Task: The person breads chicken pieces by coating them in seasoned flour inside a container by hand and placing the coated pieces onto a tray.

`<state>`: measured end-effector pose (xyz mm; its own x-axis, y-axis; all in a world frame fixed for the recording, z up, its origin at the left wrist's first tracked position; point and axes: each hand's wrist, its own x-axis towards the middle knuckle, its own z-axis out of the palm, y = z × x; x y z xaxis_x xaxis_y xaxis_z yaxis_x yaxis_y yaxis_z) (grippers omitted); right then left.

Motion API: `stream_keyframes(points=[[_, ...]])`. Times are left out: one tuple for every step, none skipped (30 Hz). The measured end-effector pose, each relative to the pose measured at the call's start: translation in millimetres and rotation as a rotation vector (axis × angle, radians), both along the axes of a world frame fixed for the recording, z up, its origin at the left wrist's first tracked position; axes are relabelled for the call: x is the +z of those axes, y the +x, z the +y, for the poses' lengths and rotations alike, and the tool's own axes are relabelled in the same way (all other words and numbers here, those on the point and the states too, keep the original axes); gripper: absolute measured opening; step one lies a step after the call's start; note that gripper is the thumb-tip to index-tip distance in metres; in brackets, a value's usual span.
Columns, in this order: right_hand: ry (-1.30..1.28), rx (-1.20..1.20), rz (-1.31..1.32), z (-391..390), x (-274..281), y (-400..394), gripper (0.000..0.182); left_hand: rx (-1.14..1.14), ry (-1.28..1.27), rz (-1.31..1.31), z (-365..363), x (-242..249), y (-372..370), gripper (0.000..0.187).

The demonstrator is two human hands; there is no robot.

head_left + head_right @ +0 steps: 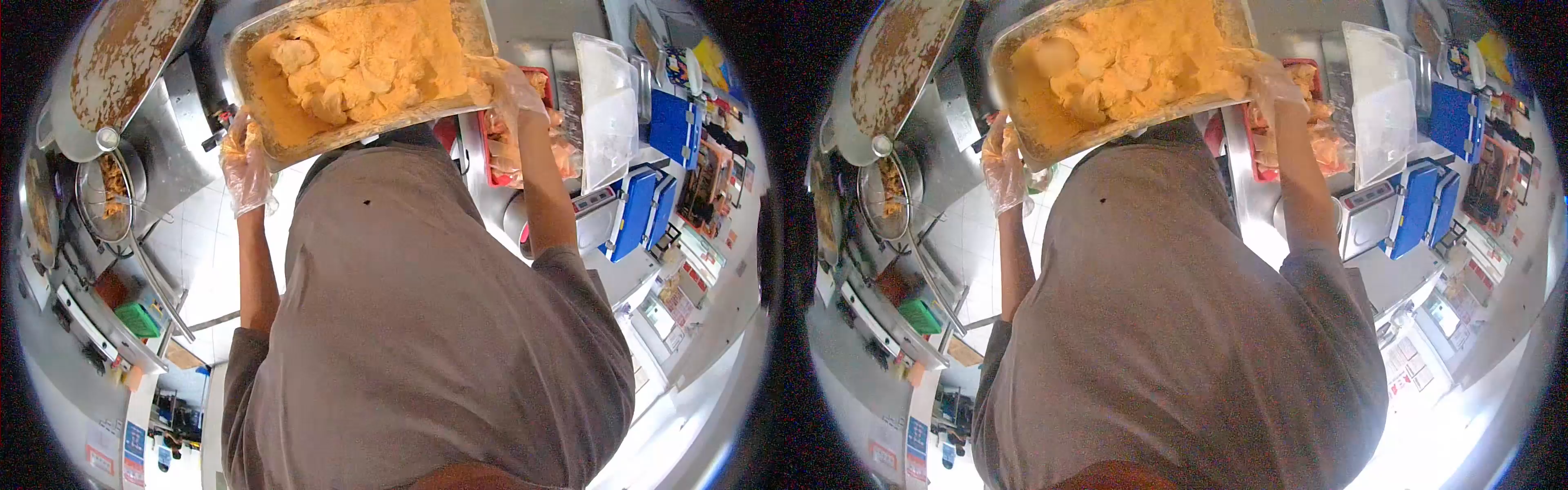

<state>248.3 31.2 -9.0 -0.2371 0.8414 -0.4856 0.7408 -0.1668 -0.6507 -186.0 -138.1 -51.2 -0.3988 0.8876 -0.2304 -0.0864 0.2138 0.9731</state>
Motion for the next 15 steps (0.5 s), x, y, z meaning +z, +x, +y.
stream_keyframes(points=[[-0.053, -0.145, 0.150, -2, -6, 14, 0.037, -0.016, 0.013, 0.000, 2, -2, -2, 0.038], [-0.096, -0.293, 0.304, -3, -12, 27, 0.037, -0.017, 0.032, 0.011, 5, -7, -5, 0.038], [-0.216, -0.520, 0.511, 0, -17, 40, 0.037, -0.018, 0.050, 0.022, 6, -15, -8, 0.038], [-0.337, -0.746, 0.721, 3, -23, 55, 0.037, -0.019, 0.068, 0.034, 8, -22, -9, 0.038], [-0.276, -0.748, 0.710, 6, -29, 71, 0.038, -0.019, 0.084, 0.047, 11, -26, -6, 0.038], [-0.216, -0.752, 0.700, 8, -36, 88, 0.039, 0.029, 0.054, 0.031, 13, -21, 2, 0.039], [-0.158, -0.757, 0.690, 9, -47, 111, 0.040, 0.023, 0.029, 0.079, 15, -19, 7, 0.042], [-0.139, -0.692, 0.630, 18, -76, 150, 0.038, 0.015, 0.003, 0.128, 18, -19, 9, 0.046], [-0.127, -0.648, 0.613, 20, -79, 167, 0.038, 0.007, -0.023, 0.179, 20, -17, 13, 0.049], [-0.117, -0.604, 0.596, 22, -82, 180, 0.038, 0.012, -0.041, 0.177, 22, -8, 23, 0.051], [-0.112, -0.562, 0.581, 23, -83, 191, 0.038, 0.011, -0.040, 0.165, 23, -8, 28, 0.051], [-0.115, -0.580, 0.339, 33, -84, 201, 0.043, 0.010, -0.040, 0.156, 22, -8, 32, 0.052], [-0.017, -0.385, 0.018, 36, -89, 209, 0.043, 0.009, -0.038, 0.149, 23, -9, 36, 0.052], [0.078, -0.183, -0.298, 41, -77, 200, 0.043, 0.008, -0.039, 0.160, 23, -9, 41, 0.053], [0.172, 0.027, -0.609, 44, -72, 198, 0.044, 0.007, -0.039, 0.172, 22, -8, 46, 0.053]])
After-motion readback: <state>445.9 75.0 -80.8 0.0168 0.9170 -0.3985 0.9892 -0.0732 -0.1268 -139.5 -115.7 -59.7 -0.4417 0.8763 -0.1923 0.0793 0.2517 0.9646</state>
